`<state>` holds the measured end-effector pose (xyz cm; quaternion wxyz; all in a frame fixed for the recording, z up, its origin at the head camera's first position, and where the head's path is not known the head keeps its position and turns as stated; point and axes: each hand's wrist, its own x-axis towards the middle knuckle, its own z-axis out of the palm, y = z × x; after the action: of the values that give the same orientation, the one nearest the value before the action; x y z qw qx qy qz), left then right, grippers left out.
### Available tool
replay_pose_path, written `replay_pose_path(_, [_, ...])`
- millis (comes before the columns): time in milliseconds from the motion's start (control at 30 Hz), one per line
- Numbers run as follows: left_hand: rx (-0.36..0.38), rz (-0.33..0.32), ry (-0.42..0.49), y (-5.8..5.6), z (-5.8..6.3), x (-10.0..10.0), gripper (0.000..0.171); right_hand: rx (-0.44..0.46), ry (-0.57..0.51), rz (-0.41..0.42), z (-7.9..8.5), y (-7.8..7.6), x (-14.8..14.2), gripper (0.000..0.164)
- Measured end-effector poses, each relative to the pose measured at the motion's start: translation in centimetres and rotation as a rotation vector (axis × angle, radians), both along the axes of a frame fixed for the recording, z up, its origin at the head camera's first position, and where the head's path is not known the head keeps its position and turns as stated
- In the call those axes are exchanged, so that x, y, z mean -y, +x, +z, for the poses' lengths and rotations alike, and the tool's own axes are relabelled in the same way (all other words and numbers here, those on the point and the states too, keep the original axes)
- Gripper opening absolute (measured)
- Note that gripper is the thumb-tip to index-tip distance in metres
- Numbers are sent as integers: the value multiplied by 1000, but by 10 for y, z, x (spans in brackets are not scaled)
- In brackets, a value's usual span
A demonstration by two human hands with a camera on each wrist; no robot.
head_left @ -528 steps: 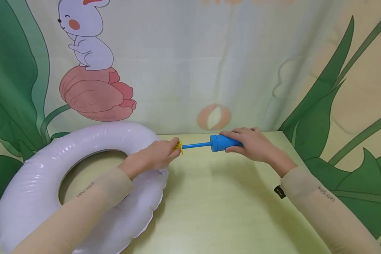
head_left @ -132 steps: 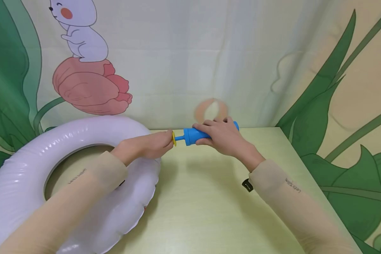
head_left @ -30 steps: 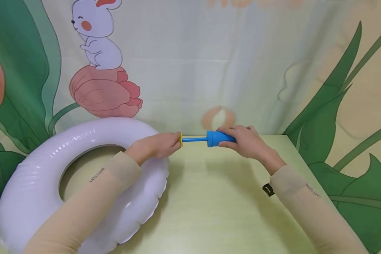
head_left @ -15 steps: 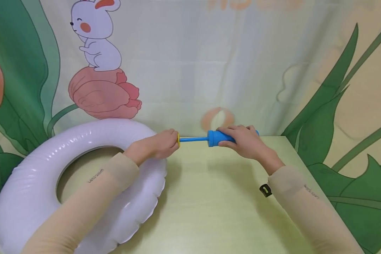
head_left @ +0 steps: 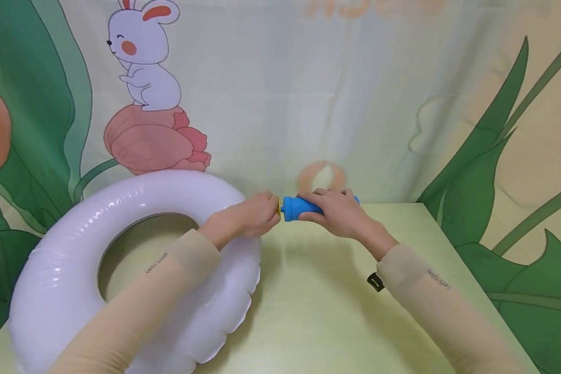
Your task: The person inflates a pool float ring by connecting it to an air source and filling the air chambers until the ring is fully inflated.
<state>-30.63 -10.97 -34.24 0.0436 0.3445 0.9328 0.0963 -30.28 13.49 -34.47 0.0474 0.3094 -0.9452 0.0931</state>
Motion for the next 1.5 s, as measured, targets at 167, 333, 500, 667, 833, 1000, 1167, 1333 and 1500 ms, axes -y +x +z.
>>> replay_pose_path(167, [57, 21, 55, -2, -6, 6, 15, 4, 4, -17, 1, -2, -17, 62])
replay_pose_path(333, [86, 25, 69, -3, -8, 17, 16, 30, -3, -33, -1, -6, -44, 63])
replay_pose_path(500, [84, 23, 46, -5, -7, 21, 18, 71, -45, -58, -3, -10, -72, 62])
replay_pose_path(667, [74, 16, 32, -8, -7, 18, 19, 48, -71, -67, -2, -10, -86, 61])
replay_pose_path(833, [64, 21, 37, -9, -5, 15, 18, -74, -25, -49, 1, -8, -74, 60])
replay_pose_path(1000, [84, 13, 37, -6, -8, 10, 17, -117, 20, -33, -2, -3, -50, 59])
replay_pose_path(1167, [72, 16, 28, -4, -12, 5, 16, -101, 0, -37, -10, 3, -27, 59])
replay_pose_path(1333, [65, 2, 5, -3, -14, -1, 16, -88, -11, -33, -15, 7, -7, 60])
replay_pose_path(1500, [73, 39, 1, -3, -13, 0, 20, -55, -26, -18, -17, 3, 3, 57])
